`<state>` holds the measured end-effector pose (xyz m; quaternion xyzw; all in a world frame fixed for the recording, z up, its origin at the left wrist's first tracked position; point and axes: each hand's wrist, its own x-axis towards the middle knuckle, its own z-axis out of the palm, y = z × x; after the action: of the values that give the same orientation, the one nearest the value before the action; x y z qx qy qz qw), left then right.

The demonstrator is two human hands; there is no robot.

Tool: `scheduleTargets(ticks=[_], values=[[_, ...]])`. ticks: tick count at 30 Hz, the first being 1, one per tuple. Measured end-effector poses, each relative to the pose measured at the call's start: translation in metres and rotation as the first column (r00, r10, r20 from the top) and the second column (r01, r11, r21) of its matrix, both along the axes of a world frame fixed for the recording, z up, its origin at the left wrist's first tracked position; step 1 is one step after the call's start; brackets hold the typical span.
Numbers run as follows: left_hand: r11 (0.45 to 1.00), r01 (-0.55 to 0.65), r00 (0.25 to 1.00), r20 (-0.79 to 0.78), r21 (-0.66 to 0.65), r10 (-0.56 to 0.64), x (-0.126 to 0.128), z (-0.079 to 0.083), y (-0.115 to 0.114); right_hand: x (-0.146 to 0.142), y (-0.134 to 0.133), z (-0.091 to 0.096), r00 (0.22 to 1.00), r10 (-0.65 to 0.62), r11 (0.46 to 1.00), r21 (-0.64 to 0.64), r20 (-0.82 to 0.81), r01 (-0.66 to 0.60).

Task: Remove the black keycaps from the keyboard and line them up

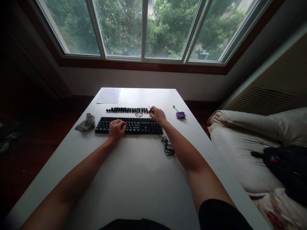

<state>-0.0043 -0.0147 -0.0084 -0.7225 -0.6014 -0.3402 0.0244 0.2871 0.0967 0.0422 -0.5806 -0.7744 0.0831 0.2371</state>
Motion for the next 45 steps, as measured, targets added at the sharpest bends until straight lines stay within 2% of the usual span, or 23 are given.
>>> scheduleTargets(ticks=[3, 5, 11, 16, 23, 45], values=[[1.000, -0.001, 1.000, -0.002, 0.004, 0.001, -0.001, -0.001, 0.001, 0.029, 0.031, -0.012, 0.993, -0.105, 0.994, -0.034, 0.057, 0.107], [1.000, -0.004, 1.000, -0.008, 0.006, 0.004, -0.001, -0.002, 0.001, 0.042, 0.045, -0.021, 0.989, -0.126, 0.989, -0.065, 0.081, 0.132], [1.000, -0.005, 1.000, -0.011, -0.006, 0.005, 0.000, -0.002, 0.001, 0.053, 0.065, -0.044, 0.978, -0.180, 0.969, -0.153, 0.101, 0.194], [1.000, -0.012, 1.000, -0.010, -0.017, 0.012, 0.001, 0.000, 0.000, 0.051, 0.071, -0.050, 0.971, -0.215, 0.953, -0.195, 0.104, 0.232], [1.000, 0.000, 1.000, 0.003, -0.027, 0.000, 0.002, 0.003, -0.001, 0.044, 0.077, -0.051, 0.961, -0.244, 0.948, -0.177, 0.127, 0.265], [1.000, -0.007, 1.000, -0.014, -0.018, 0.007, 0.001, 0.001, 0.000, 0.045, 0.074, -0.052, 0.971, -0.215, 0.953, -0.195, 0.104, 0.232]])
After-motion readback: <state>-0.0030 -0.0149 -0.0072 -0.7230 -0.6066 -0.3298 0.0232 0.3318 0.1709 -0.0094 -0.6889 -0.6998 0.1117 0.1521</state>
